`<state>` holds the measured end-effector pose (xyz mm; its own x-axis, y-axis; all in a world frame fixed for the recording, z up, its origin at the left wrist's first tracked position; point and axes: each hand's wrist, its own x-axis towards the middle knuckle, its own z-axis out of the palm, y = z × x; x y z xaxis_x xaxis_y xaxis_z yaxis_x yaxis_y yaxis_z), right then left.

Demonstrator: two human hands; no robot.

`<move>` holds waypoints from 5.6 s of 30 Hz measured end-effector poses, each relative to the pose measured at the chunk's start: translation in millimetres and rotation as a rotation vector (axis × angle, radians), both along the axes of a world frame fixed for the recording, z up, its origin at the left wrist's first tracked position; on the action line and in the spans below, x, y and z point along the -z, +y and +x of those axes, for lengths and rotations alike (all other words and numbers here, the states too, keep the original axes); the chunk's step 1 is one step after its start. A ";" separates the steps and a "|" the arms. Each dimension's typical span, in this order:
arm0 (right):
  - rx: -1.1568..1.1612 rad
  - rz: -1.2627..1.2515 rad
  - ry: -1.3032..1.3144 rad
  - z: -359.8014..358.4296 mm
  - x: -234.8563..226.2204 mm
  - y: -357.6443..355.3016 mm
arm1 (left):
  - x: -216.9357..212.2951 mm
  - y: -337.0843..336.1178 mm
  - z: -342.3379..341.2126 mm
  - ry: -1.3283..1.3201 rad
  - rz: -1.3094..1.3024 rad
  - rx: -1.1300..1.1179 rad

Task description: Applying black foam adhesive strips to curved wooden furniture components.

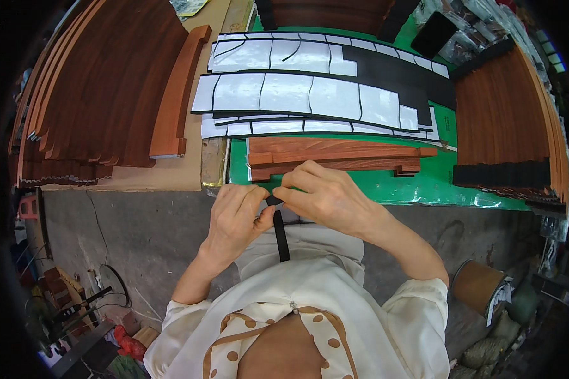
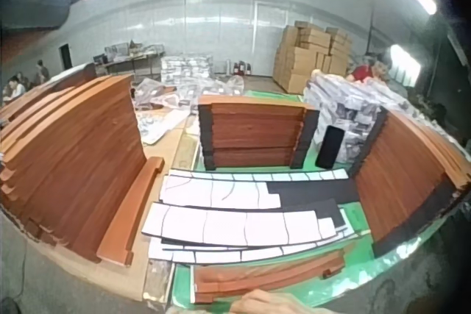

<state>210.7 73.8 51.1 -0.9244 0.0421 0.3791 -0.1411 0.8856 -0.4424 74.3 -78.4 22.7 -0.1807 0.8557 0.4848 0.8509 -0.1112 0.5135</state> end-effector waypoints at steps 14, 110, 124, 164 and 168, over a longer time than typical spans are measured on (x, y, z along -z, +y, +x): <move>0.280 -0.233 0.040 -35.4 14.8 7.9 | 23.5 16.2 -40.9 -0.542 -0.018 -0.116; 0.865 -0.537 0.014 124.0 66.0 259.1 | 50.4 309.3 60.0 0.091 -0.415 0.577; 0.460 -0.133 0.167 152.1 -31.9 159.7 | -56.9 244.2 85.4 -0.577 -0.318 0.411; 0.498 -0.055 -0.112 183.5 27.7 151.1 | 30.6 204.2 146.3 -0.076 -0.132 0.090; 0.487 -0.036 -0.088 182.6 27.4 151.8 | 31.5 203.9 146.3 -0.068 -0.123 0.083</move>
<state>393.3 225.6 23.7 -0.8224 0.4888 0.2910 0.3246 0.8233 -0.4656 220.6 125.5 -8.8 -0.1356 0.9214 0.3642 0.8043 -0.1122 0.5835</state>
